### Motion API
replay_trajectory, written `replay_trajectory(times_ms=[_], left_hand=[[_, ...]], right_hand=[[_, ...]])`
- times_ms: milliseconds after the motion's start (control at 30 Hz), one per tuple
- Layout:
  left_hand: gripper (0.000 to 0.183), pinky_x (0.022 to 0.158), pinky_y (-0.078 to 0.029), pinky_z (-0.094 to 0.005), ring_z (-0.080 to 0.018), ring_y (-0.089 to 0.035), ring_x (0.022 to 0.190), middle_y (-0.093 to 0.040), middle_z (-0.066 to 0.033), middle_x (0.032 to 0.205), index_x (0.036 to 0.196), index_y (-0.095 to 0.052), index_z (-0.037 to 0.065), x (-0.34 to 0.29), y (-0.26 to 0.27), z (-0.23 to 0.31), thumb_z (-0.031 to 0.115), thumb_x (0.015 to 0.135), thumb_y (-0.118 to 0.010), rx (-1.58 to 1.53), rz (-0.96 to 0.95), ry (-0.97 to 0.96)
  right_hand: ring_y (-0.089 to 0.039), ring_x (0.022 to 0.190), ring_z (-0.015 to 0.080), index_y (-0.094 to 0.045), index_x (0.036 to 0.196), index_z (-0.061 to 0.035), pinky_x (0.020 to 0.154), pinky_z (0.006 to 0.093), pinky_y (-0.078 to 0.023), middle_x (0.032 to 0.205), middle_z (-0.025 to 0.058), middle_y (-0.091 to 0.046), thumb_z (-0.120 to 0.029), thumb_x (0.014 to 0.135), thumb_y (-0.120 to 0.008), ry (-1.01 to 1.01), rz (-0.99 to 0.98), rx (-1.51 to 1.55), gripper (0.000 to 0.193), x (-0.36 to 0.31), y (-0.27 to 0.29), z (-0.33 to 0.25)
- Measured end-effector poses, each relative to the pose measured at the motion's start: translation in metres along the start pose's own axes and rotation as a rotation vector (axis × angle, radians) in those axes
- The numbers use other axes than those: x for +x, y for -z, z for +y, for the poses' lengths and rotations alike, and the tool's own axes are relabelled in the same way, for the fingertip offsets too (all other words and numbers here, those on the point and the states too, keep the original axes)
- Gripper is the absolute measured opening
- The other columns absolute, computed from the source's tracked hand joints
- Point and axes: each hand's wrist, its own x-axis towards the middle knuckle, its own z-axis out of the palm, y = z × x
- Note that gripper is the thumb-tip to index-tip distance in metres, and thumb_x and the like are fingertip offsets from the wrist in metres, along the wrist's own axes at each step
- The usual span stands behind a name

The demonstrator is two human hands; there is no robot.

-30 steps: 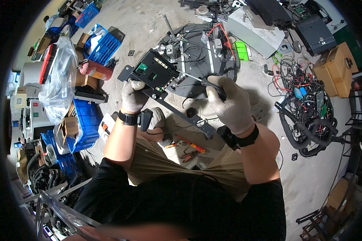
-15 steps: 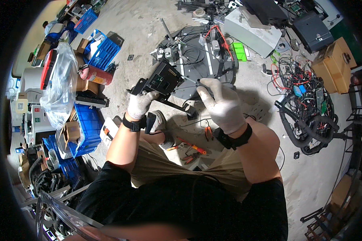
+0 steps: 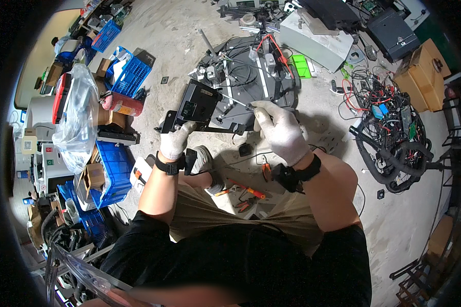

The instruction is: Repairing or assembling a robot chassis by connecting wires and manipulating components with tools.

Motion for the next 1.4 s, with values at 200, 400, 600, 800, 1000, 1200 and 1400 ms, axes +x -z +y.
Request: replay_trajectory(times_ms=[200,400,600,800,1000,1200,1400], left_hand=[[0.021,0.064,-0.050,-0.0293,-0.0139,-0.064,0.070,-0.070,-0.0082,0.081,0.100,-0.070,-0.001,0.000,-0.001,0.003,0.006,0.081,-0.067,0.034,0.011,-0.087],[0.075,0.083,-0.055,-0.0305,-0.0223,-0.071,0.095,-0.070,-0.0179,0.111,0.146,-0.042,0.008,-0.002,-0.011,0.045,-0.002,0.076,-0.063,0.430,-0.099,-0.043],[0.073,0.082,-0.055,-0.0312,-0.0211,-0.071,0.094,-0.070,-0.0169,0.111,0.146,-0.042,0.008,0.000,-0.009,0.042,0.002,0.077,-0.065,0.339,-0.071,0.058],[0.072,0.082,-0.055,-0.0312,-0.0223,-0.071,0.096,-0.070,-0.0175,0.112,0.146,-0.042,0.007,0.000,-0.007,0.035,0.001,0.078,-0.064,0.353,-0.076,-0.029],[0.072,0.086,-0.054,-0.0325,-0.0252,-0.070,0.100,-0.068,-0.0192,0.114,0.146,-0.043,0.006,-0.002,-0.010,0.034,-0.004,0.077,-0.059,0.333,-0.110,-0.053],[0.071,0.084,-0.053,-0.0303,-0.0186,-0.069,0.095,-0.071,-0.0157,0.107,0.146,-0.040,0.002,-0.001,-0.012,0.033,-0.005,0.078,-0.057,0.203,-0.112,-0.021],[0.072,0.081,-0.052,-0.0281,-0.0164,-0.068,0.089,-0.071,-0.0139,0.105,0.147,-0.040,0.004,-0.002,-0.004,0.030,-0.005,0.079,-0.058,0.239,-0.144,-0.051]], right_hand=[[-0.062,0.092,0.0173,-0.062,0.115,-0.0014,0.085,0.0290,-0.048,0.103,0.0094,-0.068,-0.020,0.102,-0.047,-0.135,-0.001,-0.102,0.027,0.007,0.013,-0.006],[-0.063,0.086,0.0264,-0.063,0.114,-0.0037,0.080,0.0327,-0.050,0.095,0.0115,-0.066,-0.015,0.098,-0.054,0.157,0.078,-0.385,0.022,0.002,0.010,0.001],[-0.060,0.073,0.0295,-0.064,0.115,-0.0060,0.069,0.0348,-0.050,0.092,0.0117,-0.062,-0.011,0.093,-0.062,0.667,0.137,-0.721,0.023,0.004,0.008,0.002],[-0.049,0.054,0.0153,-0.061,0.121,-0.0071,0.054,0.0305,-0.045,0.074,0.0027,-0.054,-0.020,0.099,-0.057,0.111,0.105,-0.035,0.026,-0.004,-0.004,0.014],[-0.056,0.064,0.0178,-0.062,0.118,-0.0043,0.062,0.0334,-0.047,0.067,0.0059,-0.054,-0.019,0.098,-0.054,0.364,0.136,-0.326,0.025,-0.001,-0.003,0.017],[-0.055,0.065,0.0185,-0.062,0.114,-0.0035,0.064,0.0351,-0.047,0.067,0.0084,-0.054,-0.018,0.098,-0.056,0.483,0.269,-0.290,0.023,-0.001,-0.003,0.023],[-0.058,0.066,0.0202,-0.063,0.115,-0.0020,0.069,0.0331,-0.051,0.070,0.0073,-0.059,-0.016,0.096,-0.060,0.189,0.096,-0.271,0.024,-0.003,-0.004,0.019]])
